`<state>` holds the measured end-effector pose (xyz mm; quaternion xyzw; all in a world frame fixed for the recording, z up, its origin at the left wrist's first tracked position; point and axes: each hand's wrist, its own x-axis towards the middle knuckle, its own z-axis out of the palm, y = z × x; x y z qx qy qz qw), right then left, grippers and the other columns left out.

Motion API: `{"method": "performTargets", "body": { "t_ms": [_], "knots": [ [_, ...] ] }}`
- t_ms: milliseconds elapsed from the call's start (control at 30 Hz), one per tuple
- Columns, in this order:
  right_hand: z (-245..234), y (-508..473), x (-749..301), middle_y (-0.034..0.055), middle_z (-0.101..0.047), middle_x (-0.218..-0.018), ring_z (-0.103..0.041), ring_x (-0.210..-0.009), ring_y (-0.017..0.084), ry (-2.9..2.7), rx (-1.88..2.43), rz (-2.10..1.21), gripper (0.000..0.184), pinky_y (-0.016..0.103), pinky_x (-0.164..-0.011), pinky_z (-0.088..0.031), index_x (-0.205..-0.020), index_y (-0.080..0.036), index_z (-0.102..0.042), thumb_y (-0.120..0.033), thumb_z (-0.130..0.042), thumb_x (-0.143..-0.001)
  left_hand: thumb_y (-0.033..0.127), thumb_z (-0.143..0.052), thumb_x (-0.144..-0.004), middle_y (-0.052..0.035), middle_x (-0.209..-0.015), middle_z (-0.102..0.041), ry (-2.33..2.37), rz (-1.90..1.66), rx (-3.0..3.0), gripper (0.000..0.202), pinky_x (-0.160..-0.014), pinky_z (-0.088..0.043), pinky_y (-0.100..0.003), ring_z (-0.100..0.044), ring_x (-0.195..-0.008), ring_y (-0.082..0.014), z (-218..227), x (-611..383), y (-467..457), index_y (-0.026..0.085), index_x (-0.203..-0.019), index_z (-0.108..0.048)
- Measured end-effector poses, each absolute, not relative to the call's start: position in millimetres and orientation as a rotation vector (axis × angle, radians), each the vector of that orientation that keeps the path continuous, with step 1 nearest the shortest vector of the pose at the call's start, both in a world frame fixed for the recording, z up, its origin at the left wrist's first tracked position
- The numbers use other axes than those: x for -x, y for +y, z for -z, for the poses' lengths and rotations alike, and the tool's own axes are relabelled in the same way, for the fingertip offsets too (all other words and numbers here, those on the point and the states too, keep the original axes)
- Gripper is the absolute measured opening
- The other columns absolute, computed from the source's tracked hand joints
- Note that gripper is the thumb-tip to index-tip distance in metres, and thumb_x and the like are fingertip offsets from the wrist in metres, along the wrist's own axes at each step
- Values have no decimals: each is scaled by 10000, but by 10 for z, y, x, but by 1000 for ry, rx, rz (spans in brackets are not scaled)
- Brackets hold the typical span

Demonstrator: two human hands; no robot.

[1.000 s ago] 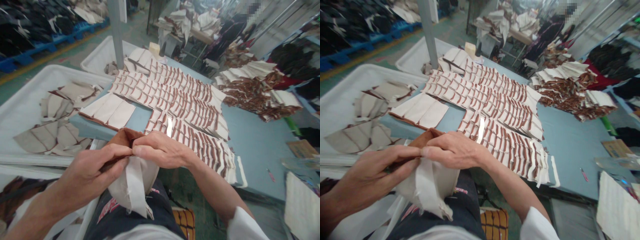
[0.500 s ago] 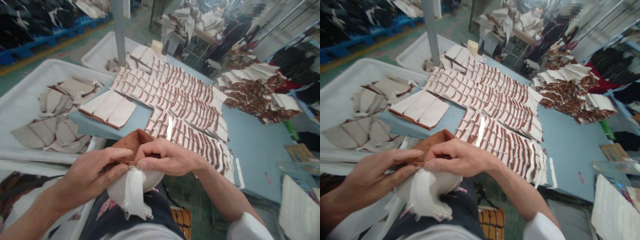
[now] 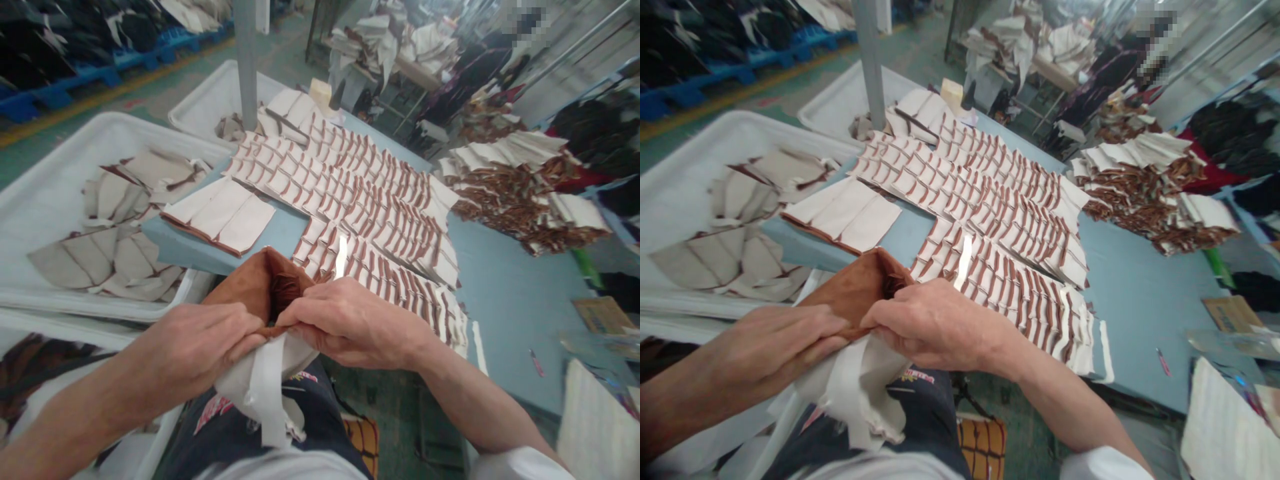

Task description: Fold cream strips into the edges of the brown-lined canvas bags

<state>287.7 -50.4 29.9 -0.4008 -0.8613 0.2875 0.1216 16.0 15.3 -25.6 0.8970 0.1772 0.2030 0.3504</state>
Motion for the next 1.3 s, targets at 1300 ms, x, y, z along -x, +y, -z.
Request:
{"method": "performTargets", "body": {
  "t_ms": [1300],
  "knots": [
    [-188, -283, -2465, 83, -821, -1185, -756, -1148, 207, -2050, 1005, -910, 183, 315, -1050, -574, -1095, -262, -728, -410, -628, -1137, 523, -613, -1126, 9, -796, -677, 792, -863, -1830, 422, -630, -569, -274, -622, -656, -137, 479, -141, -431, 200, -863, -680]
  ]
}}
